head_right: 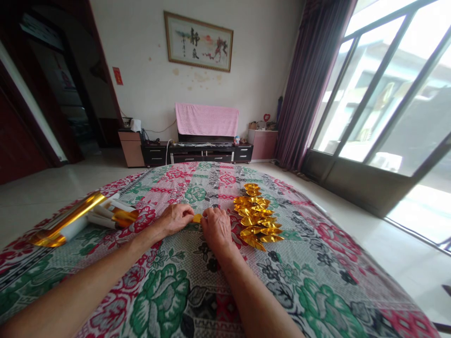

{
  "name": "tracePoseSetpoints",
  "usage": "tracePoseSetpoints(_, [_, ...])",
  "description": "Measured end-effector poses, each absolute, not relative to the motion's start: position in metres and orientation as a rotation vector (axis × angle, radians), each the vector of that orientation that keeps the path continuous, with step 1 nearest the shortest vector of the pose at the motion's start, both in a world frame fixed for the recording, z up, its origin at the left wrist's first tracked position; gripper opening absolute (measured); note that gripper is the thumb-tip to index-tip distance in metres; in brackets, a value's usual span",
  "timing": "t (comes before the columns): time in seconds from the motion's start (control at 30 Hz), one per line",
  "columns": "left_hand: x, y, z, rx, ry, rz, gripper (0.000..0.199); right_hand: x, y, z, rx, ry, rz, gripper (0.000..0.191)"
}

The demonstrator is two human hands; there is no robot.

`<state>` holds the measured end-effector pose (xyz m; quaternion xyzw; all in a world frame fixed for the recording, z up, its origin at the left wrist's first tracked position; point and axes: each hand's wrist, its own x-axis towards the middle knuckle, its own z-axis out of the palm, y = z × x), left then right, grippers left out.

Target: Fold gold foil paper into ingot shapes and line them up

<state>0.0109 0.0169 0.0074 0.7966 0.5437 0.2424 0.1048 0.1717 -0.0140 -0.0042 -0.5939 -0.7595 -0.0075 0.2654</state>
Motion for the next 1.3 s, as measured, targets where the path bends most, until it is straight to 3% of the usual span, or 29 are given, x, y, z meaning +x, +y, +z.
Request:
tracePoseSetpoints(0.7, [0.004,0.023,0.002,2.328,1.494,0.709,0.023,0.173,-0.017,-0.002,-1.579,-2.155,-0.051,0.028])
tracePoseSetpoints(1.3, [-0.007,0.023,-0.001,2.54,1.287,0.748,0.027,0.18,-0.01,-0.006,-1.489,-2.136,0.075,0.026])
